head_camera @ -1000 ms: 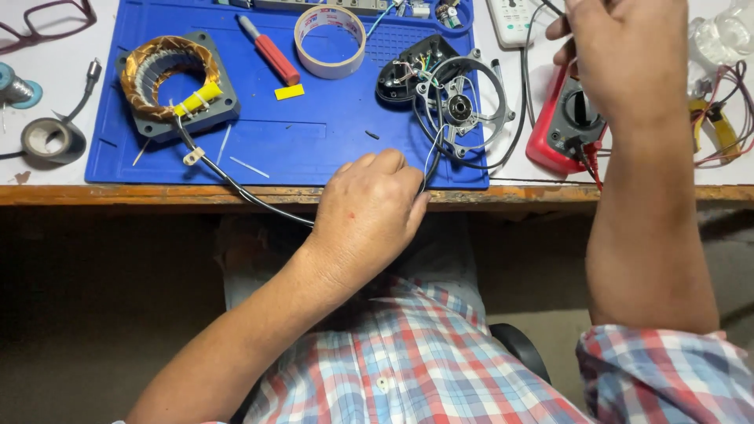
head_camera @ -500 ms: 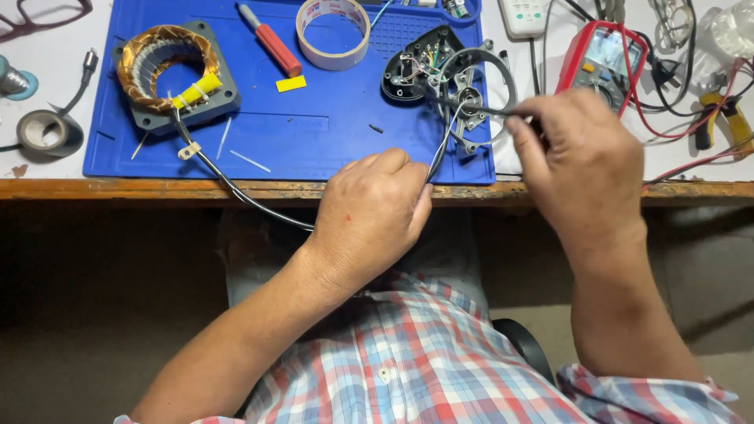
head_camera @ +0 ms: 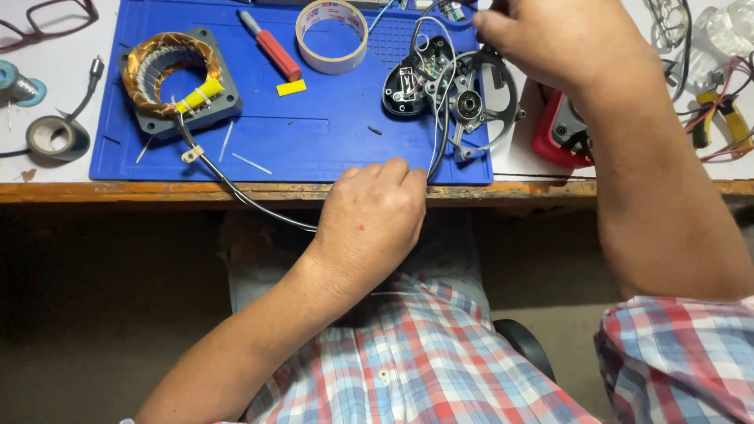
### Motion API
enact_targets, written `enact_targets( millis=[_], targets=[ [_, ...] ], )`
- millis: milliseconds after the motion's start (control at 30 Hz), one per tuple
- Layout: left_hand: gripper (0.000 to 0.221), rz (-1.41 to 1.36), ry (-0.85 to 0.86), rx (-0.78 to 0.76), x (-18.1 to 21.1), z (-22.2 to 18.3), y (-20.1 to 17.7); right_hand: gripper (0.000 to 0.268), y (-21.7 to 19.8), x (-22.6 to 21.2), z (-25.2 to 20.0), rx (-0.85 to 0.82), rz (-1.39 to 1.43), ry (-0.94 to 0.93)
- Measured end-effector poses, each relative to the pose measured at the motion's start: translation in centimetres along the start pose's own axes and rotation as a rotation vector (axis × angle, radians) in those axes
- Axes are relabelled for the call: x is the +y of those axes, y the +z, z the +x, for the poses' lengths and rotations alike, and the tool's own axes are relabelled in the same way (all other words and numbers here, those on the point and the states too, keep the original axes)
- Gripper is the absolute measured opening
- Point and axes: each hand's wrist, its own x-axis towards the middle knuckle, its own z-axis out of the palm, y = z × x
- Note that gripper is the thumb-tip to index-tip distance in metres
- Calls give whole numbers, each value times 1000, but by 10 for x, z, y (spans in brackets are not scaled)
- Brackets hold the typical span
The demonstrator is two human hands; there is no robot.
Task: Connecting electrical wires to a switch and other components on a repair bench.
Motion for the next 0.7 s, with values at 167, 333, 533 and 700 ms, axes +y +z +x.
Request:
enact_targets(
  millis=[167,333,533,700],
  targets=[
    [11,-6,0,-7,-1,0,0,42,-10,-14,-53,200,223,-78],
    [17,23,58,-22,-1,2,1,47,4,-51,-50,340,445,-181],
    [20,-17,68,-36,-3,2,5,43,7,-67,-46,319,804,-185],
    [16,0,108,-67,-8,6,6,40,12,-83,-39,290,824,-71]
  ],
)
